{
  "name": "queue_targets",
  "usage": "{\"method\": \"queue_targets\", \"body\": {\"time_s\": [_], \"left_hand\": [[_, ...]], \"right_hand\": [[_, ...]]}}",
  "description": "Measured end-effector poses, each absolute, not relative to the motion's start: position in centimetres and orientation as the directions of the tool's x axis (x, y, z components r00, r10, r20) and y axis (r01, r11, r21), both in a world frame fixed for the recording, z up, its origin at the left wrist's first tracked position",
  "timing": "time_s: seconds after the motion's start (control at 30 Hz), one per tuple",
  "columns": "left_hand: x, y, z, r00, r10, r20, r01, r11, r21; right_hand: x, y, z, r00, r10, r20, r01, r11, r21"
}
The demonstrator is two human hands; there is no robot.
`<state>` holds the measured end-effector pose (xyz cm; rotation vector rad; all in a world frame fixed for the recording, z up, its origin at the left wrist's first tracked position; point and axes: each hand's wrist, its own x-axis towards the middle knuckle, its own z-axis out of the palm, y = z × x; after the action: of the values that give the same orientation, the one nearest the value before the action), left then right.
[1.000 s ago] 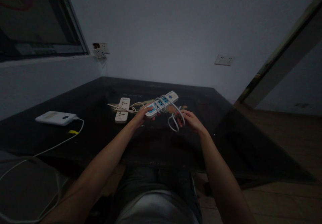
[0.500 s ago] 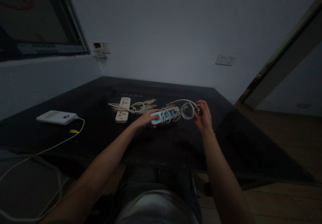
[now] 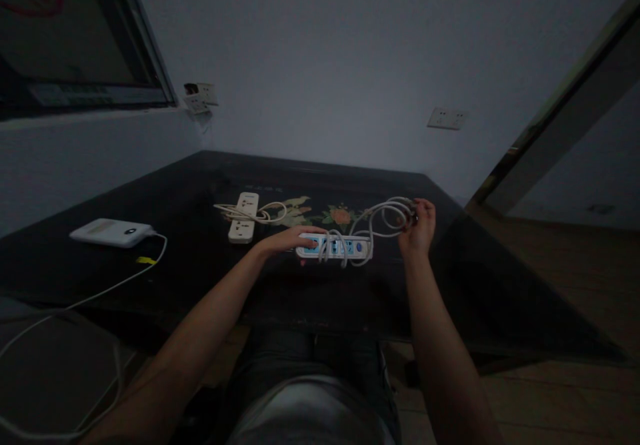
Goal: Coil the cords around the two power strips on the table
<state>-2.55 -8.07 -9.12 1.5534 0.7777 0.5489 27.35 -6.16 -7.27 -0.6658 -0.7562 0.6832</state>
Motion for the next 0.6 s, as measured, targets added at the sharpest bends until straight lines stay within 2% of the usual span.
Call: {"method": "queue_targets", "body": {"time_s": [0.13, 0.37, 0.5, 0.6], "left_hand": [[-2.3, -8.3, -8.7, 0.653, 0.754, -0.070, 0.134, -0.024, 0.991], [-2.5, -7.9, -8.6, 0.519, 0.854, 0.041, 0.034, -0.068, 0.997], [-2.9, -7.7, -8.6, 0.578, 0.815, 0.046, -0.015, -0.046, 0.999], [-2.8, -8.4, -8.3, 0.653, 0.757, -0.020, -0.016, 0.040, 0.999]], "right_hand": [[27.3, -6.2, -7.2, 0.582, 0.714, 0.389, -0.250, 0.613, -0.750], [28.2, -6.1, -7.2, 0.647, 0.644, 0.408, -0.163, 0.640, -0.751], [28.4, -6.0, -7.2, 0.660, 0.621, 0.423, -0.136, 0.653, -0.745], [28.0, -6.1, -7.2, 0.664, 0.621, 0.415, -0.145, 0.652, -0.744]]}}
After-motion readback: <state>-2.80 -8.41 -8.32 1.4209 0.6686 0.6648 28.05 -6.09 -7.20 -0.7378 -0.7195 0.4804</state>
